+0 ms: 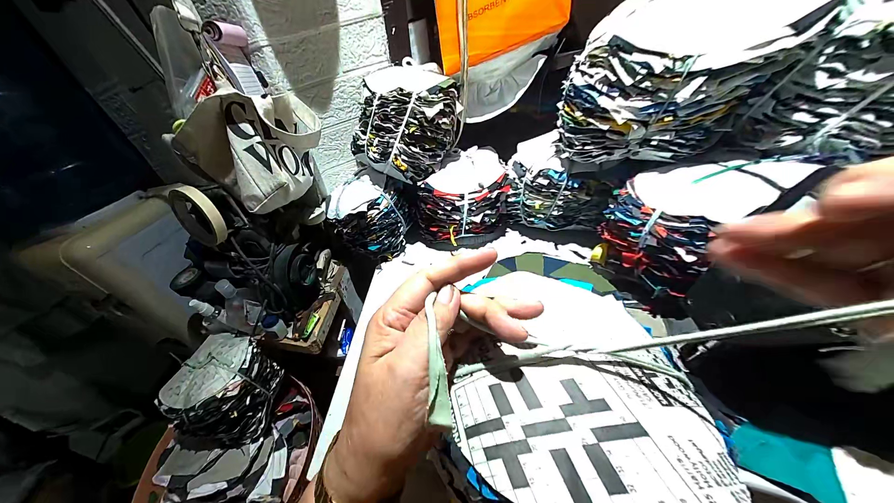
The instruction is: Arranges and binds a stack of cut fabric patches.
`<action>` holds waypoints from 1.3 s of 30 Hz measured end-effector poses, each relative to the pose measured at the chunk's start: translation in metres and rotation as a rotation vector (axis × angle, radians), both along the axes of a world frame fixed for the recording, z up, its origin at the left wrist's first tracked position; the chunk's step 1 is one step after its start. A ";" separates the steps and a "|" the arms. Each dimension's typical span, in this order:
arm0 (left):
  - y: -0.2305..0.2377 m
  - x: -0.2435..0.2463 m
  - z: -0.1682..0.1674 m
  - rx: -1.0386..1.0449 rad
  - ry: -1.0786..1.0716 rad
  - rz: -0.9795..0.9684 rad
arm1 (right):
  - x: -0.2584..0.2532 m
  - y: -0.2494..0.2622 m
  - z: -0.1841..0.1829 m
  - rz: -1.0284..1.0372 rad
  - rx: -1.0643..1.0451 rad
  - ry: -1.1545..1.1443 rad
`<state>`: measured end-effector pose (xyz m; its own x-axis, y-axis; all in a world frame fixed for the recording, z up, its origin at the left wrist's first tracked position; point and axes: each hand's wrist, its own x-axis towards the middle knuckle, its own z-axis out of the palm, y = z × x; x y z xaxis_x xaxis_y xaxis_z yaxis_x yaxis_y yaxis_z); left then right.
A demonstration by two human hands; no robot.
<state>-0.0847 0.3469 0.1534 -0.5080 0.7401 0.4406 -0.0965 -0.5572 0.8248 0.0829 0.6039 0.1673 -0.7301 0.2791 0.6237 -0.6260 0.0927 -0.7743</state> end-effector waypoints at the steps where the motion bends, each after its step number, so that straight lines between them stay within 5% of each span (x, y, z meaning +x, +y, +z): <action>1: 0.001 0.000 0.000 -0.003 0.014 0.005 | -0.007 -0.023 0.001 0.099 -0.049 -0.002; 5: -0.001 -0.003 0.003 -0.036 0.053 -0.002 | -0.018 -0.051 -0.009 0.512 -0.133 -0.044; 11: -0.001 -0.010 0.006 -0.026 -0.018 -0.055 | -0.031 -0.045 0.014 0.145 0.239 -0.098; 22: -0.027 -0.038 -0.008 -0.071 -0.098 0.111 | -0.018 -0.041 0.000 0.079 0.279 -0.419; 32: -0.054 -0.044 -0.027 -0.188 -0.103 0.110 | 0.010 -0.041 -0.014 -0.196 0.366 -0.529; 39: -0.071 -0.066 -0.048 -0.311 -0.112 0.314 | 0.029 -0.034 -0.030 -0.358 0.671 -0.603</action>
